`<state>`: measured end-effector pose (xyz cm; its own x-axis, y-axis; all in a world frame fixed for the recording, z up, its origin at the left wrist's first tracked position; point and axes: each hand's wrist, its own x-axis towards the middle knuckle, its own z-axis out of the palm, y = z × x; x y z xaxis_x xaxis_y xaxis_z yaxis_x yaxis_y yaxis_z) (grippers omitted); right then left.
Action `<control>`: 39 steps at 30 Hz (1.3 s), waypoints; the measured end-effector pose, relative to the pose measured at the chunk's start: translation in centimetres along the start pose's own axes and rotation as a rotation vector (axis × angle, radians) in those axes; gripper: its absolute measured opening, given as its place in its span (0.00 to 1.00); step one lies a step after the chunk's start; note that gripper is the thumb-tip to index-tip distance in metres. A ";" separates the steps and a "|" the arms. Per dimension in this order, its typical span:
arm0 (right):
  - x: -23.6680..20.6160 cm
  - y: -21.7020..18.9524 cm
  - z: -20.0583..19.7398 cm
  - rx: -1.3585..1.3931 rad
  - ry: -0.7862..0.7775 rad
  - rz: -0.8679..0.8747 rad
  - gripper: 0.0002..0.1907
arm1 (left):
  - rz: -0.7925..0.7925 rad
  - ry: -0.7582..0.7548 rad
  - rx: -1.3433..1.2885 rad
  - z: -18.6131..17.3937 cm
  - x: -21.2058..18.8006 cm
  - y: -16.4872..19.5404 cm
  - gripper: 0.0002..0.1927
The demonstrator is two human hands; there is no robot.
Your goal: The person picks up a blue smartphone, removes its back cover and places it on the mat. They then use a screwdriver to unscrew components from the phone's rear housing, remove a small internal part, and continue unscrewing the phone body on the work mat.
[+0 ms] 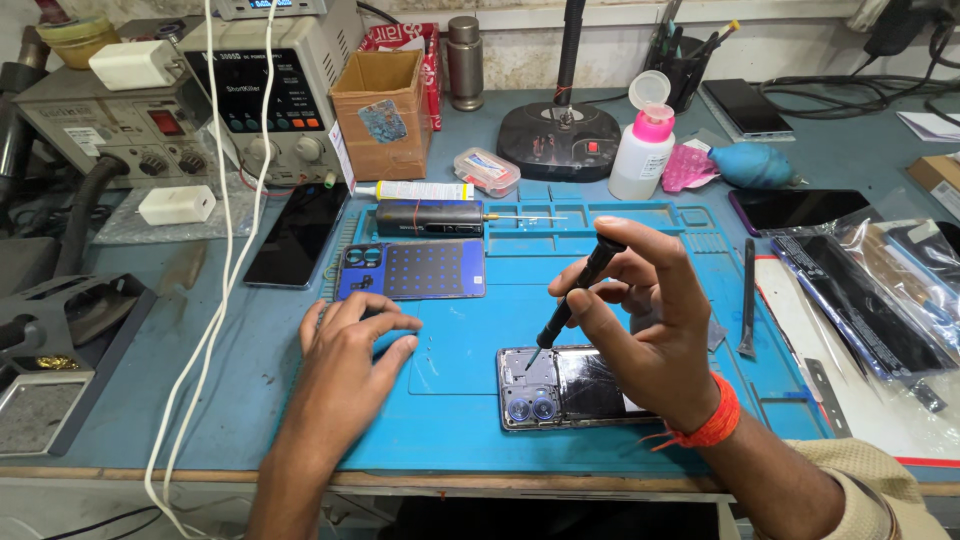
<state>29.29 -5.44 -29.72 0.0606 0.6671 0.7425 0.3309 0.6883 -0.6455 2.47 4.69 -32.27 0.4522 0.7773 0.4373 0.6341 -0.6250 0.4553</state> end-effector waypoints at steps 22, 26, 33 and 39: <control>0.3 0.0 -0.1 0.001 -0.021 0.036 0.29 | -0.112 0.167 0.312 1.9 0.5 0.5 0.36; 0.4 -0.4 -0.3 -0.061 -0.033 0.026 0.29 | 0.082 0.028 -0.015 1.3 0.2 2.7 0.36; -1.2 -1.6 -1.3 -0.122 -0.098 -0.021 0.29 | 0.240 -0.380 -0.323 1.5 -1.1 6.3 0.43; -2.8 -0.7 -0.9 -0.102 -0.027 -0.037 0.27 | 0.188 -0.419 -0.324 1.6 -0.8 6.4 0.39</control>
<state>29.78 -8.07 -31.22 0.0215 0.6500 0.7596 0.4268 0.6811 -0.5949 7.15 0.15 -30.94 0.7910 0.5714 0.2186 0.3236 -0.6940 0.6432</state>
